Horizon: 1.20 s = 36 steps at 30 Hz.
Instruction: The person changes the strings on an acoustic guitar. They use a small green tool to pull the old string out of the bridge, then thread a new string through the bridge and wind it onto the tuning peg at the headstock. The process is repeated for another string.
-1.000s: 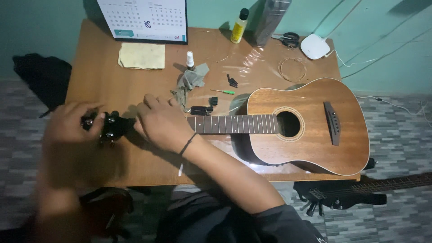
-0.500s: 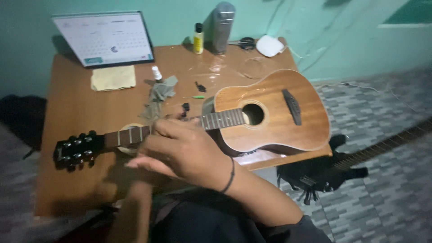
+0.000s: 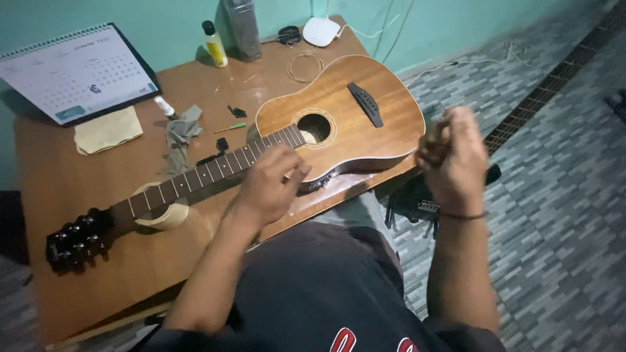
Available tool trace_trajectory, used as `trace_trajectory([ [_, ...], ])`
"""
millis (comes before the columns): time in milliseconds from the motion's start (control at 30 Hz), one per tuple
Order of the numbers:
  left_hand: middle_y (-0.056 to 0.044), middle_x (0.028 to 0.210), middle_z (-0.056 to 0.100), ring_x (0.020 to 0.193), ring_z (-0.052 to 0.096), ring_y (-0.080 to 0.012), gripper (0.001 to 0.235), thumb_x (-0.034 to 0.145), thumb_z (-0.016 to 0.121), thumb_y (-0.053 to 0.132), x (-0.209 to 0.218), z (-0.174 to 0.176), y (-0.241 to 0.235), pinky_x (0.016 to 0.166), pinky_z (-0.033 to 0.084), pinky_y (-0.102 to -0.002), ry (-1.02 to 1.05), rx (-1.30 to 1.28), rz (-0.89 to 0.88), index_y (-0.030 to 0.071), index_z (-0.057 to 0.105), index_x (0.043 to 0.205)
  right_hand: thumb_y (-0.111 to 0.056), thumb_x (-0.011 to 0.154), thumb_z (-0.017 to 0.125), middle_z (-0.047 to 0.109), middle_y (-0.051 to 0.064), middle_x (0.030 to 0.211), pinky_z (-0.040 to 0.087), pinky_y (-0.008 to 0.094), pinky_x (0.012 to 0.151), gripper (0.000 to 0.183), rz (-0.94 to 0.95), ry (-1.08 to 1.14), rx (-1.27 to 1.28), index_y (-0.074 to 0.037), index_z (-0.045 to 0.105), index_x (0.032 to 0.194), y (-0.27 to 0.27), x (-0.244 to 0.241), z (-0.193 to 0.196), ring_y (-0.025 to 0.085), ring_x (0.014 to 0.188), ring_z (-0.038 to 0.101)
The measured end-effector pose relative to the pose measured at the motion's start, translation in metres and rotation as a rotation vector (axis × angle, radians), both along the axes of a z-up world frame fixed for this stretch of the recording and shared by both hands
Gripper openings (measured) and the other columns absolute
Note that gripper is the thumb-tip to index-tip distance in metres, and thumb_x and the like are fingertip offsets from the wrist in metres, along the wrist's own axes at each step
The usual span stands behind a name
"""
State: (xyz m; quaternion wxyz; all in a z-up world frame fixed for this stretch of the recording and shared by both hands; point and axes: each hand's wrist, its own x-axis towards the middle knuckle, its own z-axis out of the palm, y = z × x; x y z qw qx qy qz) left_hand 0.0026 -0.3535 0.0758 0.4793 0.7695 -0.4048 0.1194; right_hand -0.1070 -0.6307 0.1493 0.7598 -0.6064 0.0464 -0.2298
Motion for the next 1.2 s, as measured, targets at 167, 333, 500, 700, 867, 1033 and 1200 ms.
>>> trace_trajectory([
  [167, -0.006, 0.088, 0.066, 0.085, 0.067, -0.0331, 0.036, 0.104, 0.057, 0.039, -0.014, 0.005, -0.030, 0.074, 0.051, -0.043, -0.167, 0.041, -0.097, 0.013, 0.059, 0.080, -0.027, 0.103, 0.054, 0.038, -0.006, 0.065, 0.029, 0.018, 0.042, 0.010, -0.030, 0.314, 0.201, -0.018, 0.053, 0.097, 0.002, 0.011, -0.080, 0.005, 0.051, 0.040],
  [333, -0.005, 0.096, 0.067, 0.090, 0.068, -0.0296, 0.027, 0.102, 0.061, 0.039, -0.039, -0.001, -0.039, 0.078, 0.051, -0.042, -0.257, 0.123, -0.212, 0.016, 0.066, 0.089, -0.041, 0.097, 0.053, 0.062, 0.005, 0.075, 0.024, 0.017, 0.039, 0.035, 0.145, 0.560, 0.312, -0.012, 0.064, 0.112, 0.024, 0.037, -0.100, 0.008, 0.053, 0.051],
  [500, -0.003, 0.102, 0.068, 0.090, 0.067, -0.0257, 0.023, 0.101, 0.061, 0.041, -0.046, -0.008, -0.042, 0.078, 0.049, -0.039, -0.272, 0.292, -0.228, 0.020, 0.070, 0.096, -0.047, 0.104, 0.045, 0.056, 0.006, 0.073, 0.019, 0.018, 0.037, 0.052, 0.208, 0.458, 0.289, -0.004, 0.064, 0.125, 0.041, 0.056, -0.097, 0.004, 0.045, 0.036],
  [700, -0.008, 0.107, 0.070, 0.099, 0.068, -0.0338, 0.019, 0.099, 0.063, 0.034, -0.027, 0.004, -0.016, 0.082, 0.051, -0.046, -0.122, 0.402, -0.246, 0.017, 0.072, 0.100, -0.024, 0.106, 0.062, 0.052, -0.002, 0.080, 0.035, 0.020, 0.065, 0.018, 0.132, 0.294, -0.149, -0.009, 0.071, 0.102, 0.057, 0.061, -0.098, 0.007, 0.074, 0.045],
  [867, -0.002, 0.095, 0.072, 0.091, 0.071, -0.0275, 0.034, 0.097, 0.065, 0.049, -0.017, 0.015, 0.060, 0.075, 0.052, -0.038, -0.182, 0.436, 0.071, 0.020, 0.070, 0.079, -0.029, 0.111, 0.047, 0.062, 0.013, 0.078, 0.052, 0.041, 0.073, 0.037, 0.219, 0.186, -0.781, -0.008, 0.070, 0.092, 0.076, 0.047, -0.080, 0.037, 0.078, 0.066],
  [1033, -0.004, 0.073, 0.069, 0.077, 0.069, -0.0300, 0.036, 0.092, 0.072, 0.040, -0.041, 0.005, 0.165, 0.070, 0.051, -0.041, -0.037, 0.615, 0.234, 0.019, 0.064, 0.064, -0.026, 0.099, 0.063, 0.066, 0.014, 0.073, 0.053, 0.046, 0.075, 0.023, 0.806, 0.195, -0.645, -0.006, 0.073, 0.094, 0.088, 0.033, -0.057, 0.032, 0.076, 0.067],
  [1200, -0.001, 0.097, 0.061, 0.099, 0.061, -0.0332, 0.024, 0.095, 0.061, 0.049, -0.106, -0.038, 0.198, 0.086, 0.042, -0.053, 0.901, -0.006, 0.543, 0.028, 0.054, 0.086, -0.020, 0.084, 0.080, 0.077, 0.015, 0.085, 0.056, 0.048, 0.083, 0.033, 1.298, 0.252, -0.625, -0.003, 0.073, 0.111, 0.073, 0.060, -0.032, 0.029, 0.083, 0.073],
])
